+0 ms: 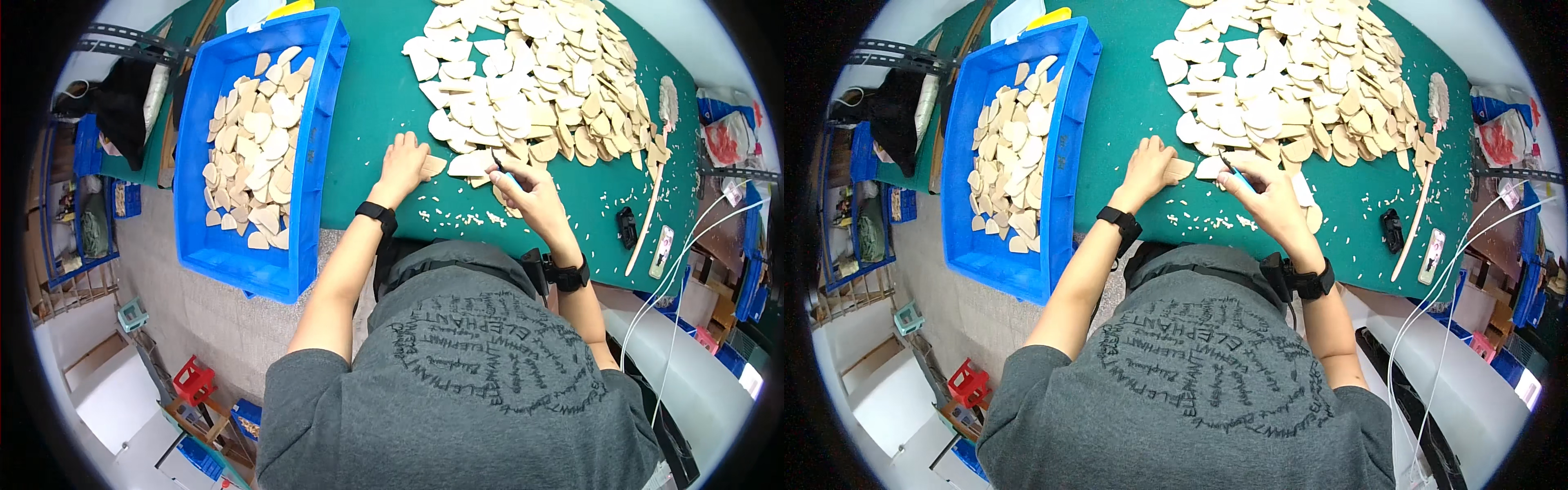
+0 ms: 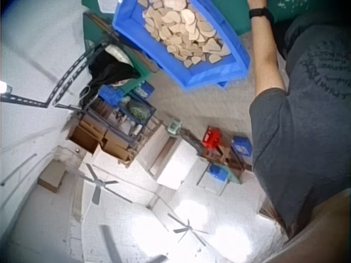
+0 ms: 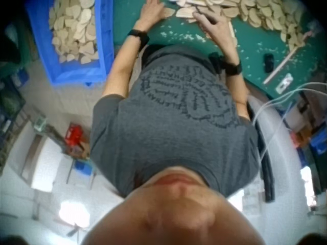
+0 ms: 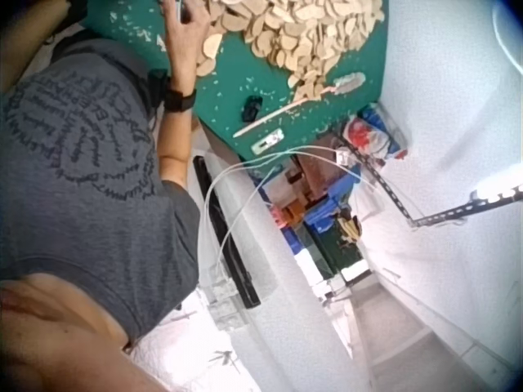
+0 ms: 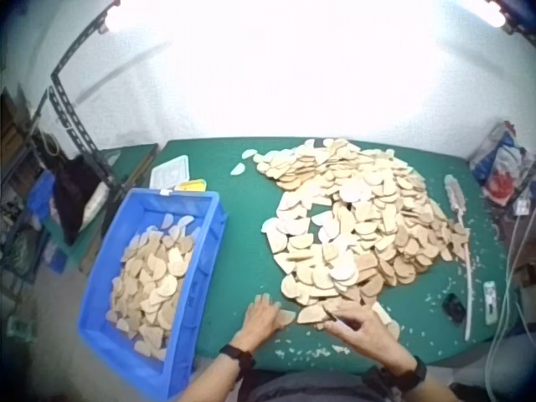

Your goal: The person uses a utility knife to trim the edges of small, light-colored wooden pieces. They pick up each piece from a blue bin, carefully shave the edges, and place the finished pieces onto a green work surface. The process is repeated continuously throughout the clip.

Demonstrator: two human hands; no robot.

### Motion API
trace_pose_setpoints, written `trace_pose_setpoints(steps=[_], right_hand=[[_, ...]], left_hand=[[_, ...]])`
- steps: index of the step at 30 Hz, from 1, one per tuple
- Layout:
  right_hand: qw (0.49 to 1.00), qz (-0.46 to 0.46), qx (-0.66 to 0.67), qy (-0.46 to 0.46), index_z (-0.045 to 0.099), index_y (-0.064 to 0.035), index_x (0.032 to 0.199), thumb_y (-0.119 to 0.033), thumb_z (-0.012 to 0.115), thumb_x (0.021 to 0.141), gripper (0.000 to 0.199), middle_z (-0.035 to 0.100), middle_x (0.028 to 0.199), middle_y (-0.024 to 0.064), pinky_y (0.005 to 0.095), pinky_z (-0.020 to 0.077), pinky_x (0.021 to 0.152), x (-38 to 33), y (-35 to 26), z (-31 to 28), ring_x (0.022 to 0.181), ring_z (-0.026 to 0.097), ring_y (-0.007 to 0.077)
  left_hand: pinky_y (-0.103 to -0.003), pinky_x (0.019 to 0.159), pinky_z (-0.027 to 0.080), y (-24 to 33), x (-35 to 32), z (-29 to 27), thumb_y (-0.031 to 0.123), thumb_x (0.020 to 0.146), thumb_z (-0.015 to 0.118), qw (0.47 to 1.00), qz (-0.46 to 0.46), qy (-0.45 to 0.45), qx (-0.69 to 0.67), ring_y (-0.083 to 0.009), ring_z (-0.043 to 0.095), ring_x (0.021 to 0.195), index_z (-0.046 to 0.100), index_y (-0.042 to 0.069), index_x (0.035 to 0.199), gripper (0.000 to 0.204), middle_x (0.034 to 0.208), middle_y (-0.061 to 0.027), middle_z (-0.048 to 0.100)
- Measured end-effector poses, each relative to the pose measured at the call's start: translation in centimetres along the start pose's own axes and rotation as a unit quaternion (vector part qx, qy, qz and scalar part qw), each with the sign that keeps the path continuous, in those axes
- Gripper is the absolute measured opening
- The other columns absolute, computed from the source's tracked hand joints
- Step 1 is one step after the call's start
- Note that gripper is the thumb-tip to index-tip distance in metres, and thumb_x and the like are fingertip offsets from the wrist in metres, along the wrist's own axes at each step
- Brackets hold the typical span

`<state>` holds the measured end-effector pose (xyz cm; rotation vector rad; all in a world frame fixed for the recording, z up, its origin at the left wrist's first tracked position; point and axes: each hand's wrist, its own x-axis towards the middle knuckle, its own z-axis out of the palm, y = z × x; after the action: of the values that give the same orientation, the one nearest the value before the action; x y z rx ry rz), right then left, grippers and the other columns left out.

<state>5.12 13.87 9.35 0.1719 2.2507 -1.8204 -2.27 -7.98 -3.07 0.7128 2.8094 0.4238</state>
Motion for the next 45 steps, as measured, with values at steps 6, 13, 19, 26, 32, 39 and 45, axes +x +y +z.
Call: trace_pose_setpoints(steps=[6,13,19,26,32,39,45], right_hand=[[0.999,0.034,0.02,0.002,0.064,-0.001,0.104,-0.022,0.066,0.086,0.028,0.06,0.078,0.0001,0.0204,0.0417,0.06,-0.3,0.3,0.1,0.068,0.052,0.0057],[0.996,0.019,0.083,-0.03,0.065,-0.0016,0.104,-0.029,0.066,0.086,0.033,0.062,0.077,0.0003,0.02,0.043,0.059,1.2,-0.9,1.8,0.068,0.053,0.0049],[0.995,0.023,0.091,-0.025,0.064,-0.0019,0.103,-0.029,0.066,0.086,0.032,0.062,0.077,0.0001,0.0197,0.0406,0.057,1.0,-0.8,1.5,0.065,0.05,0.0041],[0.993,0.011,0.117,-0.034,0.064,-0.0016,0.1,-0.029,0.065,0.086,0.03,0.061,0.076,-0.0014,0.0197,0.0412,0.058,0.6,-0.8,1.4,0.064,0.05,0.0041],[0.991,-0.002,0.129,-0.045,0.064,-0.0023,0.099,-0.028,0.065,0.087,0.029,0.057,0.072,-0.0029,0.0197,0.0409,0.058,0.5,-0.7,1.7,0.064,0.049,0.0041],[0.992,-0.012,0.122,-0.012,0.064,-0.001,0.1,-0.027,0.065,0.086,0.03,0.058,0.073,-0.0021,0.0196,0.0419,0.059,0.3,-1.2,2.0,0.065,0.05,0.0045],[0.994,-0.012,0.104,-0.011,0.063,-0.001,0.108,-0.027,0.065,0.086,0.034,0.063,0.084,0.0021,0.0206,0.0444,0.063,0.3,-2.5,1.2,0.072,0.054,0.006]], left_hand=[[-0.029,0.067,0.049,0.2,-1.3,-3.1,0.019,0.082,0.066,0.893,-0.095,0.023,-0.439,-0.0167,0.056,0.081,0.06,0.009,0.106,0.027,0.094,-0.0045,0.056],[-0.025,0.062,0.044,4.2,-3.7,-9.4,0.028,0.094,0.048,0.55,-0.073,-0.085,-0.828,-0.0103,0.05,0.079,0.045,0.006,0.121,0.035,0.096,-0.0044,0.051],[-0.025,0.065,0.04,5.0,-3.9,-9.7,0.029,0.091,0.043,0.694,-0.091,-0.022,-0.714,-0.0107,0.045,0.076,0.047,0.009,0.105,0.025,0.088,-0.0015,0.046],[-0.024,0.065,0.038,4.8,-4.5,-10.4,0.036,0.092,0.046,0.566,-0.145,0.003,-0.812,-0.0097,0.04,0.075,0.049,0.011,0.098,0.026,0.081,0.0014,0.041],[-0.027,0.073,0.047,5.9,-4.2,-10.7,0.025,0.09,0.057,0.596,-0.163,0.064,-0.784,-0.0113,0.054,0.085,0.052,0.005,0.106,0.027,0.095,-0.0034,0.056],[-0.025,0.072,0.054,6.7,-4.7,-12.4,0.007,0.083,0.065,0.6,-0.165,0.104,-0.776,-0.0164,0.063,0.09,0.049,-0.003,0.113,0.036,0.102,-0.0119,0.062],[-0.026,0.067,0.056,7.6,-5.3,-13.7,0.005,0.08,0.069,0.666,-0.12,0.122,-0.726,-0.0177,0.064,0.09,0.051,-0.002,0.117,0.042,0.106,-0.015,0.062]])
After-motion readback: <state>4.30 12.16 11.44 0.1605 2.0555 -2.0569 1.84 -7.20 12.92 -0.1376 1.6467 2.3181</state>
